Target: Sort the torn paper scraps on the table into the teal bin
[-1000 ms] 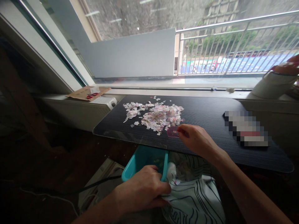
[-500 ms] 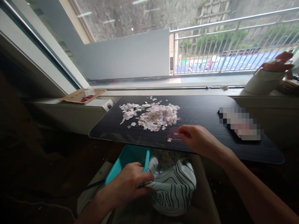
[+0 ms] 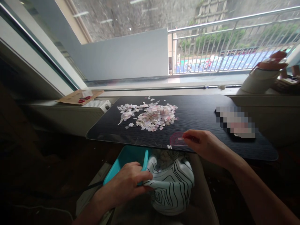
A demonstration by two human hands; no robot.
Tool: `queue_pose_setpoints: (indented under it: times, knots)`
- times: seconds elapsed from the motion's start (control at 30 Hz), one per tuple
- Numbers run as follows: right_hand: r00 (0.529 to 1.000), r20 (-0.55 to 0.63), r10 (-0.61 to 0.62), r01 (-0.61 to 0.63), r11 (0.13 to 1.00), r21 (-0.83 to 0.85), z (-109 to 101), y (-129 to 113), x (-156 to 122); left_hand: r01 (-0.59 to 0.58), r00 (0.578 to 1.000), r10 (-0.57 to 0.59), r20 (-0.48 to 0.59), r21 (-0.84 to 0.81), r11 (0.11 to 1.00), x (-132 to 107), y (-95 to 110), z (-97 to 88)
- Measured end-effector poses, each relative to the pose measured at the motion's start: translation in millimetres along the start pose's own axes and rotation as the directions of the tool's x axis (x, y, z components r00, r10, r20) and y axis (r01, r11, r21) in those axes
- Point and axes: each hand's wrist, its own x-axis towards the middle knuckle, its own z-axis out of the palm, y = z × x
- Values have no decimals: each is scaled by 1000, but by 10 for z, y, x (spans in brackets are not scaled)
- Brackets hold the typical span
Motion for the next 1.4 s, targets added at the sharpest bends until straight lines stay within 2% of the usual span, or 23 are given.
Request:
queue_pose_setpoints:
  times: [0.07, 0.2, 0.27, 0.37, 0.5, 0.67, 0.77, 0.9, 1.03, 1.3, 1.4]
  knots:
    - [1000, -8, 19, -19, 1000, 16, 16, -5, 15, -2, 1000, 2, -1, -3, 1000, 4, -5, 3]
    - [997, 72, 11, -12, 1000, 8, 19, -34, -8, 1, 1000, -1, -2, -5, 1000, 1, -8, 6]
    - [997, 73, 4, -3, 1000, -3, 10, -48, -21, 7, 1000, -7, -3, -6, 1000, 2, -8, 9]
    - [1000, -24, 2, -2, 1000, 1, 34, -71, 52, 11, 1000, -11, 1, -13, 1000, 8, -2, 9]
    - [983, -181, -10, 9, 1000, -5, 160, -106, 340, 2, 1000, -3, -11, -18, 1000, 2, 17, -1]
    - [979, -199, -33, 21, 998, -63, 281, -148, 593, 0, 999, -1, -32, -26, 1000, -7, 11, 10]
    - [985, -163, -50, 36, 995, -89, 297, -164, 568, -2, 999, 1, -39, -18, 1000, 7, -4, 34]
    - [992, -114, -55, 51, 998, -38, 309, -156, 479, -19, 999, 19, -41, -2, 1000, 30, 2, 56]
    - [988, -148, -40, 37, 999, -25, 304, -145, 457, -30, 999, 30, -24, -1, 1000, 41, 31, 50]
    - [991, -134, -24, 13, 996, -86, 219, -213, 444, -28, 1000, 29, -11, 39, 999, 42, 50, 34]
    - [990, -143, -6, -5, 997, -82, 230, -214, 434, -61, 998, 61, 9, 49, 997, 88, 81, 42]
